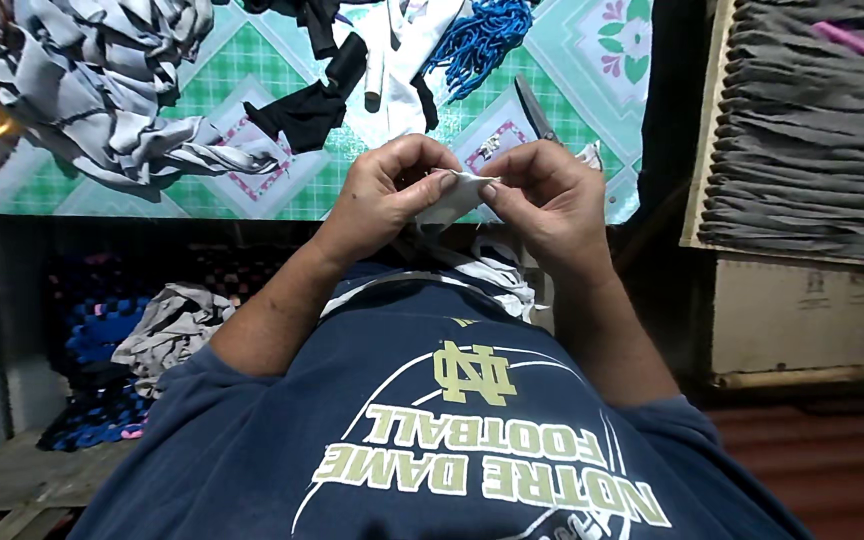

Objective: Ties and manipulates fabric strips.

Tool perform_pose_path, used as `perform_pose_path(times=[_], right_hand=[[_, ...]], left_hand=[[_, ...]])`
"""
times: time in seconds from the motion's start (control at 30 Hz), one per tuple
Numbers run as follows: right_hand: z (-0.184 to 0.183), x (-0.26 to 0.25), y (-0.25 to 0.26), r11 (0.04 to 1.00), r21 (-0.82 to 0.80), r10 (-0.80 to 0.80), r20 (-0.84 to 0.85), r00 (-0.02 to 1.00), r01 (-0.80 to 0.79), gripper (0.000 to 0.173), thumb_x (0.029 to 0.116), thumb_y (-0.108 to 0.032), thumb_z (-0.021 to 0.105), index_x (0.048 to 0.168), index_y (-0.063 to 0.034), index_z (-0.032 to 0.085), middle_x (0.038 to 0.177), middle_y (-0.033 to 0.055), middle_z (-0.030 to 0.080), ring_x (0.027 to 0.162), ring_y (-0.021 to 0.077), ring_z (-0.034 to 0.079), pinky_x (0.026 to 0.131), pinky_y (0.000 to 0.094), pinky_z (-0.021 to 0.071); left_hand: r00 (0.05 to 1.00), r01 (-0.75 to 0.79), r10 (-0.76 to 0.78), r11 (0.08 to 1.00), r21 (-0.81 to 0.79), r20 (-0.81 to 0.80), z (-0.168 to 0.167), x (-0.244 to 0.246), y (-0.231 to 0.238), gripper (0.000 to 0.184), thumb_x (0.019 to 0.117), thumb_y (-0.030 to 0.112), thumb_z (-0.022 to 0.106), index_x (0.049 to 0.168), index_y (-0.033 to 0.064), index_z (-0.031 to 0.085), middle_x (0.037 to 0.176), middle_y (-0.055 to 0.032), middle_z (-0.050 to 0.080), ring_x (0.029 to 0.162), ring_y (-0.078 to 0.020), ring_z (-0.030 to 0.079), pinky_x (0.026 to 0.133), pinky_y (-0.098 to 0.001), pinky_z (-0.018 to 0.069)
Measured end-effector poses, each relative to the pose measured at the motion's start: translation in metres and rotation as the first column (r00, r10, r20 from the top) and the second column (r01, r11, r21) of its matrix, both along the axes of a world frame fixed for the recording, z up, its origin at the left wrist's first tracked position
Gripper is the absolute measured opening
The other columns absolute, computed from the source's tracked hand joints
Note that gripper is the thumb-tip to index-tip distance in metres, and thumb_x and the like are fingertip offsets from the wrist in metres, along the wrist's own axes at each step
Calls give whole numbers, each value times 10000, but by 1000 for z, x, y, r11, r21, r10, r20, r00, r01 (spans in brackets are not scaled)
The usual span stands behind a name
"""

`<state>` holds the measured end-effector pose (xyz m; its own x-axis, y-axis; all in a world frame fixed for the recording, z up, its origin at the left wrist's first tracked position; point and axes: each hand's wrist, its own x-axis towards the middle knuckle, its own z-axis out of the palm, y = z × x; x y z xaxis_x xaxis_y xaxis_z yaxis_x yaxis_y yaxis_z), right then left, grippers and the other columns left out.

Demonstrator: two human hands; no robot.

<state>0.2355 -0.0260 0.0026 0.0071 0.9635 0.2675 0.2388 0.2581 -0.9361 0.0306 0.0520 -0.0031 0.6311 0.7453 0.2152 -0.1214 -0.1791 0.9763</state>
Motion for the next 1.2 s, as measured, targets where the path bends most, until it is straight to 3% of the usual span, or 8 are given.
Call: perform_pose_path(times=[0.1, 0.4, 0.57, 0.63, 0.73, 0.8, 1.0, 1.2], right_hand=[[-2, 0, 0, 1000, -3, 7, 5, 1000, -7, 141, 953, -48, 636, 1052, 46, 666, 815, -11, 640, 669, -13, 544, 626, 158, 476], [1, -1, -2, 1000, 17, 10, -10, 1000, -10, 85, 954, -26, 620, 1001, 30, 665, 830, -12, 654, 690, -20, 559, 637, 149, 483], [1, -4, -2, 999, 42, -4, 7, 1000, 4, 54, 937, -19, 633, 963, 23, 652, 822, -9, 649, 693, -22, 554, 643, 146, 479], [3, -4, -1, 1000, 30, -1, 18, 1000, 0, 110, 961, -36, 610, 1036, 43, 630, 857, -1, 644, 709, -18, 559, 659, 151, 489], [5, 0, -2, 1000, -6, -3, 52, 999, 3, 282, 1007, -88, 489, 1230, 75, 546, 933, 11, 601, 764, 9, 564, 681, 184, 493], [7, -2, -4, 999, 7, -35, 97, 995, 35, 231, 1019, -77, 437, 1183, 59, 527, 984, 28, 605, 802, 3, 581, 702, 180, 507], [10, -1, -2, 975, 221, -93, 238, 967, 40, 161, 993, -21, 565, 1051, 53, 695, 1039, 127, 650, 1002, 114, 615, 905, 252, 522], [18, -5, 0, 964, 262, -141, 339, 930, 50, 143, 981, -69, 640, 1045, -30, 762, 1004, 116, 598, 974, 128, 563, 856, 222, 464]], left_hand=[[1000, 4, -3, 1000, -3, 18, 2, 0, 0, 76, 977, 12, 607, 1036, 15, 655, 895, 36, 670, 769, 1, 619, 681, -165, 523], [999, 5, -5, 1000, -3, -49, -1, -1, -1, 94, 984, 63, 641, 1045, 10, 690, 911, 17, 691, 764, -13, 636, 688, -183, 545], [999, -49, 51, 995, 90, -17, -5, -1, 5, 81, 952, 90, 650, 983, 37, 703, 1007, -14, 616, 970, -67, 584, 837, -220, 497], [999, -30, 29, 998, 48, 27, -5, -1, 6, 74, 960, 59, 609, 999, 31, 666, 1068, -22, 645, 1032, -71, 613, 900, -248, 525], [995, -33, 42, 995, -89, 94, -2, 1, 5, 74, 976, 21, 552, 1002, 67, 604, 1035, 1, 706, 950, -62, 677, 852, -263, 571], [990, -71, 88, 987, -147, 108, -3, 2, 4, 83, 972, 14, 548, 989, 87, 584, 1017, 3, 725, 925, -63, 692, 832, -263, 575], [977, -121, 146, 980, -161, 157, -6, 5, 4, 107, 962, 4, 543, 976, 110, 548, 1024, -8, 735, 942, -79, 706, 830, -273, 582], [971, -168, 181, 981, -94, 158, -4, 8, 2, 118, 948, -22, 543, 969, 94, 537, 1029, -16, 729, 950, -79, 705, 832, -275, 583]])
